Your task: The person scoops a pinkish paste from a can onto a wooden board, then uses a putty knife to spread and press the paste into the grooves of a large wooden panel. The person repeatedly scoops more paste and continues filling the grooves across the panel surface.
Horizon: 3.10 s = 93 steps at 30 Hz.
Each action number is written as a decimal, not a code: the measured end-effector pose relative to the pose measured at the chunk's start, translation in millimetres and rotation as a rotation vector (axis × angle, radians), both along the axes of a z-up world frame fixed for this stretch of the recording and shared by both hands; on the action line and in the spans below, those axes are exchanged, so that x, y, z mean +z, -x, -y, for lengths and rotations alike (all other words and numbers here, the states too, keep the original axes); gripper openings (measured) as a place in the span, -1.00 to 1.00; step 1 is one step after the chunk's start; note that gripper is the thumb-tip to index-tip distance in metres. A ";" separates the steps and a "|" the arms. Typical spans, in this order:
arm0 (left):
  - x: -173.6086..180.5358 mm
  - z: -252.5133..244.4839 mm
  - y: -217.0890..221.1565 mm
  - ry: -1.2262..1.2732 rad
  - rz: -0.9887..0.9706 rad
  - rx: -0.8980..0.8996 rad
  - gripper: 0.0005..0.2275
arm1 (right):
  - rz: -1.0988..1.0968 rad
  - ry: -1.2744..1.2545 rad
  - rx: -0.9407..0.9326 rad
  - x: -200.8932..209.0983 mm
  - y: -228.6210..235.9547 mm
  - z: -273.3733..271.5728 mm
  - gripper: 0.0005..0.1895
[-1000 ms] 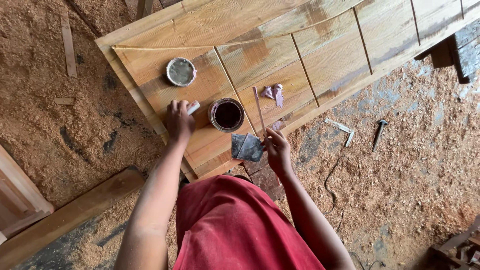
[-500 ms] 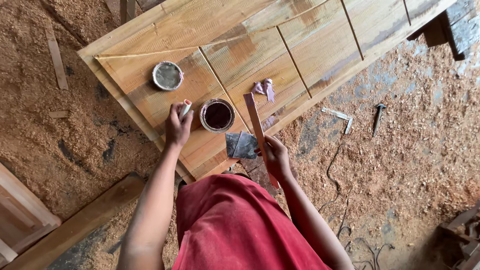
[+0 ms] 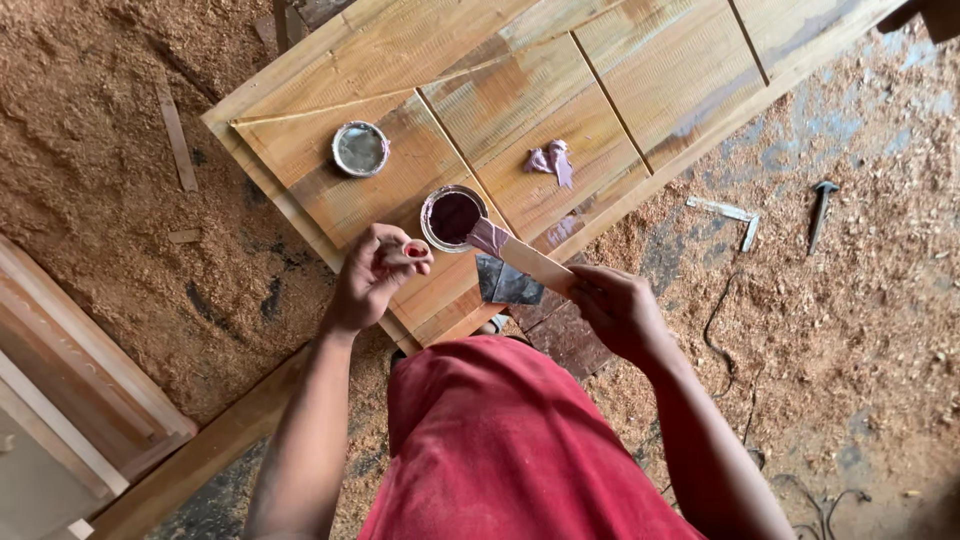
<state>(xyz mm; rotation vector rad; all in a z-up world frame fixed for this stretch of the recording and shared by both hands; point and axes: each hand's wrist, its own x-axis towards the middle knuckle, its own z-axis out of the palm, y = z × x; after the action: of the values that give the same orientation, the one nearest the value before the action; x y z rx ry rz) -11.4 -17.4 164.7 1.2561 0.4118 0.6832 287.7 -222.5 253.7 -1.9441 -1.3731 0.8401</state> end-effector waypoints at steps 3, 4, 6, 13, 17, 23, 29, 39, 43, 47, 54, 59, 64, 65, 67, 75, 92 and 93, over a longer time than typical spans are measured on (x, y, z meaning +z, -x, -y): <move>33.5 8.4 -4.4 -0.072 -0.076 -0.081 -0.83 | 0.141 -0.170 0.090 50.9 0.4 -1.5 -0.67; 42.3 10.9 -6.3 -0.097 -0.094 -0.104 -0.82 | 0.181 -0.177 0.098 66.5 1.6 -0.8 -0.65; 58.1 15.1 -11.4 -0.150 -0.126 -0.153 -0.79 | 0.230 -0.206 0.130 94.4 3.6 1.7 -0.66; 96.5 28.6 -26.3 -0.279 -0.126 -0.195 -0.77 | 0.463 -0.232 0.185 148.6 4.0 20.5 -0.68; 100.1 31.8 -30.9 -0.317 -0.143 -0.170 -0.81 | 0.416 -0.213 0.114 145.6 -1.6 26.9 -0.67; 85.1 38.6 -32.9 -0.184 -0.156 -0.147 -0.85 | 0.284 -0.178 -0.026 117.1 -2.7 39.2 -0.69; 79.5 47.0 -43.8 -0.061 -0.185 -0.175 -0.83 | 0.242 -0.127 -0.115 91.8 0.1 53.4 -0.71; 101.8 61.1 -62.5 -0.264 -0.274 -0.167 -0.82 | 0.171 -0.033 -0.132 98.3 -7.5 75.3 -0.66; 110.5 65.1 -65.0 -0.348 -0.263 -0.107 -0.83 | 0.163 -0.070 -0.092 104.1 -5.7 76.4 -0.66; 113.3 64.8 -67.9 -0.259 -0.250 -0.146 -0.85 | 0.168 -0.014 -0.091 110.6 -6.4 73.7 -0.64; 119.0 63.7 -63.2 -0.085 -0.226 -0.244 -0.82 | 0.174 -0.024 -0.096 113.3 -9.8 69.9 -0.65; 118.2 65.4 -60.6 -0.249 -0.227 -0.118 -0.86 | 0.131 -0.059 -0.083 112.0 -9.6 68.2 -0.65; 111.9 68.3 -61.2 -0.333 -0.194 -0.066 -0.85 | 0.168 -0.059 -0.038 115.9 -12.3 65.8 -0.65; 111.3 68.3 -61.7 -0.341 -0.184 -0.061 -0.83 | 0.168 -0.057 -0.036 117.0 -12.5 64.5 -0.65; 111.1 68.5 -62.6 -0.349 -0.184 -0.052 -0.83 | 0.170 -0.053 -0.033 120.0 -12.8 62.8 -0.66; 121.8 67.3 -64.8 -0.340 -0.236 -0.062 -0.90 | 0.186 -0.037 -0.029 120.1 -13.9 59.0 -0.66; 107.3 68.2 -66.3 -0.345 -0.189 0.014 -0.84 | 0.153 -0.057 -0.001 114.7 -16.9 57.7 -0.65; 105.6 68.3 -66.2 -0.347 -0.183 0.024 -0.82 | 0.153 -0.070 0.010 114.5 -16.6 56.9 -0.65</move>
<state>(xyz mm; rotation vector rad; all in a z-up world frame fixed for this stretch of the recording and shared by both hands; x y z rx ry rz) 54.8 -85.6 270.4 1.6529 0.4717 0.6811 304.3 -279.4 368.2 -1.9831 -1.4811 0.6502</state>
